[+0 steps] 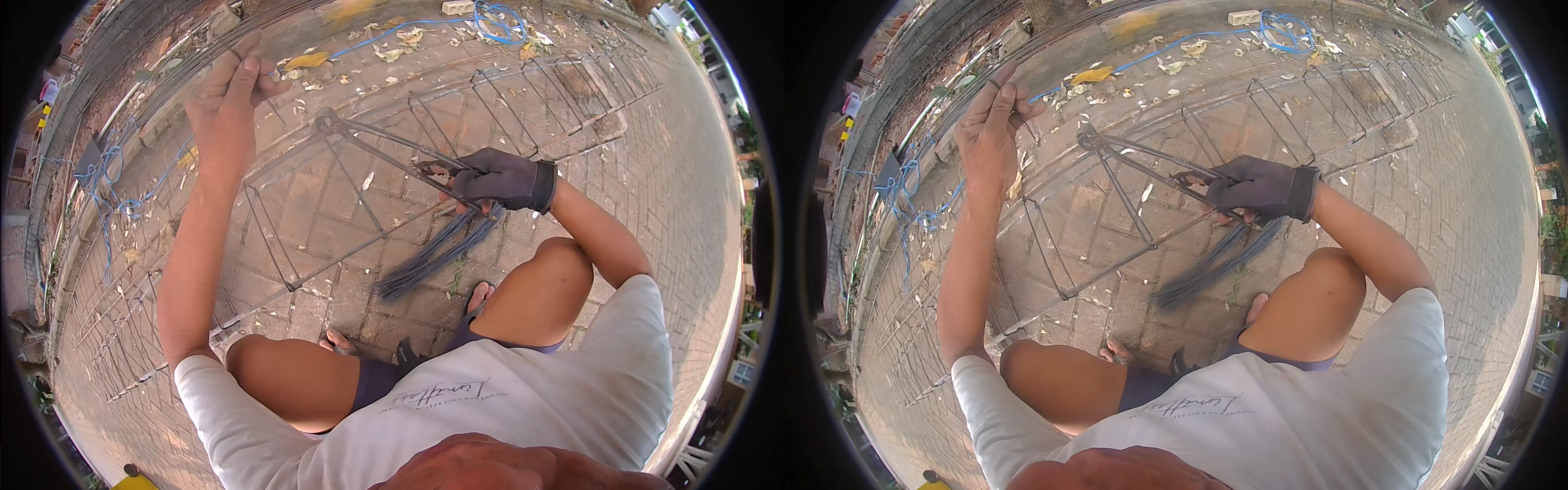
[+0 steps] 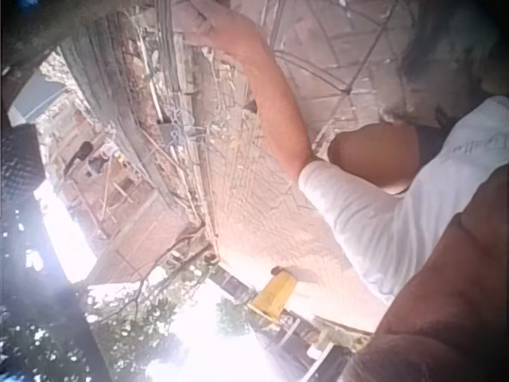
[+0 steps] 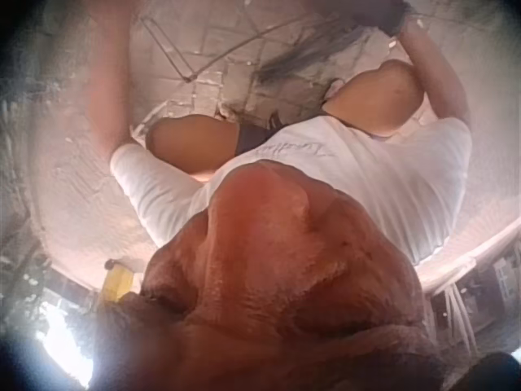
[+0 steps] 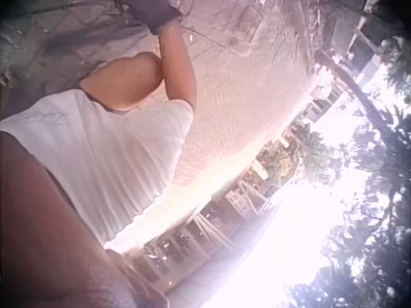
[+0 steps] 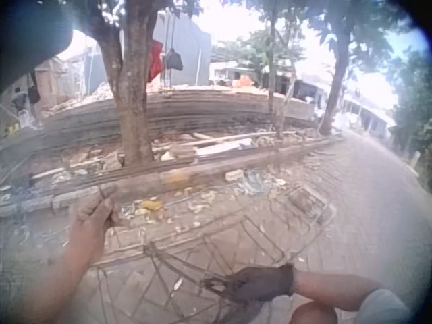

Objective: The person sits on a paved surface and uses pliers to twist wire ties around the joints of a metal frame. They repeatedly cut, wrap, and twist wires to secure the frame's structure.

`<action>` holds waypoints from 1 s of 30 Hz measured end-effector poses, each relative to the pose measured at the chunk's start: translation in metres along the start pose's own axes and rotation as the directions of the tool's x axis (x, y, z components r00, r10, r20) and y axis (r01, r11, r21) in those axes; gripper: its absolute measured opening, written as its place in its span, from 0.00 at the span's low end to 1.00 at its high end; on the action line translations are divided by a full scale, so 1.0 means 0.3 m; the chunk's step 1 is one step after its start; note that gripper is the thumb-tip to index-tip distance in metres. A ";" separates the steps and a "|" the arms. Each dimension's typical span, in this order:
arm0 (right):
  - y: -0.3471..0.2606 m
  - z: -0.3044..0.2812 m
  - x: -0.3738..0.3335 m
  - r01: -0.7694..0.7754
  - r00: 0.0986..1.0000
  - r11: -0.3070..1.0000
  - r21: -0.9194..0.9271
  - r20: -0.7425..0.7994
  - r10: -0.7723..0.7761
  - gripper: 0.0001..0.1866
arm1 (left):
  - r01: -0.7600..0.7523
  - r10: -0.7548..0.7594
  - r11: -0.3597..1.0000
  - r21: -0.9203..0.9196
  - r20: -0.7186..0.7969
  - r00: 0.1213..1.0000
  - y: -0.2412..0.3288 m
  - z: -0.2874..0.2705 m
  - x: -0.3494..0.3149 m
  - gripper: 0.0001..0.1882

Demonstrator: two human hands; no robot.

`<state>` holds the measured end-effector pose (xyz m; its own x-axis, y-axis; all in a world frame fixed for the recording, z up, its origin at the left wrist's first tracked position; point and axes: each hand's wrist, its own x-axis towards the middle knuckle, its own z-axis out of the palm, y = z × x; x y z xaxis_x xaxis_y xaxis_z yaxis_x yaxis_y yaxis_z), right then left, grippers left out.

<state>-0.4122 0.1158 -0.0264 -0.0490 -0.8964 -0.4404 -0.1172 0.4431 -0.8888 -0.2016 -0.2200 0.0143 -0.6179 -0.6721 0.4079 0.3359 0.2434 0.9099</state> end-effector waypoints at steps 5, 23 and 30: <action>0.204 -0.106 -0.043 -0.314 0.813 0.374 -0.872 -0.451 -0.369 0.32 | 0.483 -0.533 0.825 0.293 0.116 0.838 -0.039 0.059 0.065 0.19; -0.166 0.100 0.130 0.104 0.375 -0.393 -0.914 0.402 -0.835 0.27 | 0.128 -0.427 0.884 0.449 0.665 0.613 0.030 0.088 -0.225 0.16; -0.306 0.098 0.210 0.221 0.658 0.125 -0.967 0.053 -0.751 0.10 | -0.561 -0.068 0.510 0.653 0.680 0.730 0.206 0.034 -0.165 0.11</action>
<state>-0.3756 0.0190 0.0237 0.1087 -0.9222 0.3710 -0.9849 -0.1505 -0.0857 -0.1575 -0.1646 0.0512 -0.9573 -0.0314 0.2873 0.0539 0.9572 0.2843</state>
